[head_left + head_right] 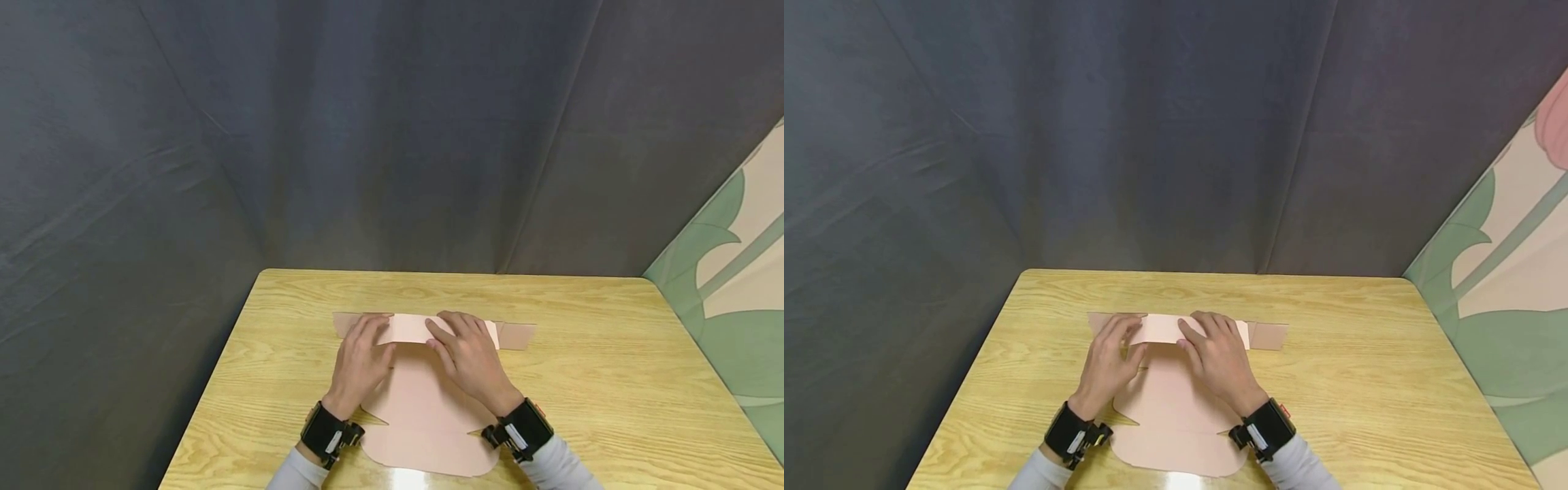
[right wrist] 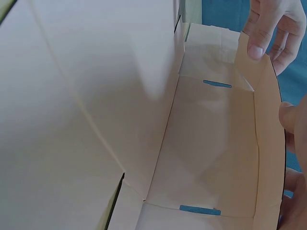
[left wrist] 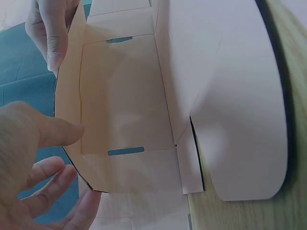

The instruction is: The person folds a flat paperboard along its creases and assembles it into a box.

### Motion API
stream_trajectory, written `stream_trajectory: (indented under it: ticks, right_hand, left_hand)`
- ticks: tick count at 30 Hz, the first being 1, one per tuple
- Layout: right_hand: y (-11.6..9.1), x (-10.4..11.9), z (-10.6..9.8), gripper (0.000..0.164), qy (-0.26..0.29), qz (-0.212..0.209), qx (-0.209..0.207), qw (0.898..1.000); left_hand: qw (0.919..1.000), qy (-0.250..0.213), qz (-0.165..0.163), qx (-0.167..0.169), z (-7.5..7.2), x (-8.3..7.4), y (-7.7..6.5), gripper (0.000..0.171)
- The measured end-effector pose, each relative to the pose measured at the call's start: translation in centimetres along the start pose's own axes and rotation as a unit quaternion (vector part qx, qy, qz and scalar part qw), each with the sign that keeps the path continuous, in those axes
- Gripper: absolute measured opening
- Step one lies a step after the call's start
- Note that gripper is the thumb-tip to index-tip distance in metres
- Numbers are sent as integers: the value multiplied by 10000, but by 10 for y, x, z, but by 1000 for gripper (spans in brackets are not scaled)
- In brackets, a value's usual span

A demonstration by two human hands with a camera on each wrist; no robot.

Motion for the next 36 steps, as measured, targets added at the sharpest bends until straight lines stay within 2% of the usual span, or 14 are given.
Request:
stream_trajectory:
  ticks: [19,23,30,36]
  right_hand:
    - [-1,0,0,37,-23,-51,-44,10000]
    - [-2,-1,0,37,-9,-48,-58,10000]
    - [-2,-1,1,37,8,-64,-16,10000]
    - [-1,0,0,37,-65,-60,-12,10000]
  left_hand:
    - [9956,-845,-380,136,17,-1,-2,43]
    - [9922,-1126,-514,177,19,-1,-3,39]
    - [9812,-1697,-835,380,26,0,-4,37]
    - [9772,-1855,-1013,199,29,1,-3,36]
Point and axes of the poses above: each hand's wrist, its own y-axis towards the middle knuckle, its own z-axis out of the palm, x = y × z, the point moved 7 cm from there along y, towards the middle knuckle, and after that the axes turned 15 degrees about y, right-handed, at the moved point
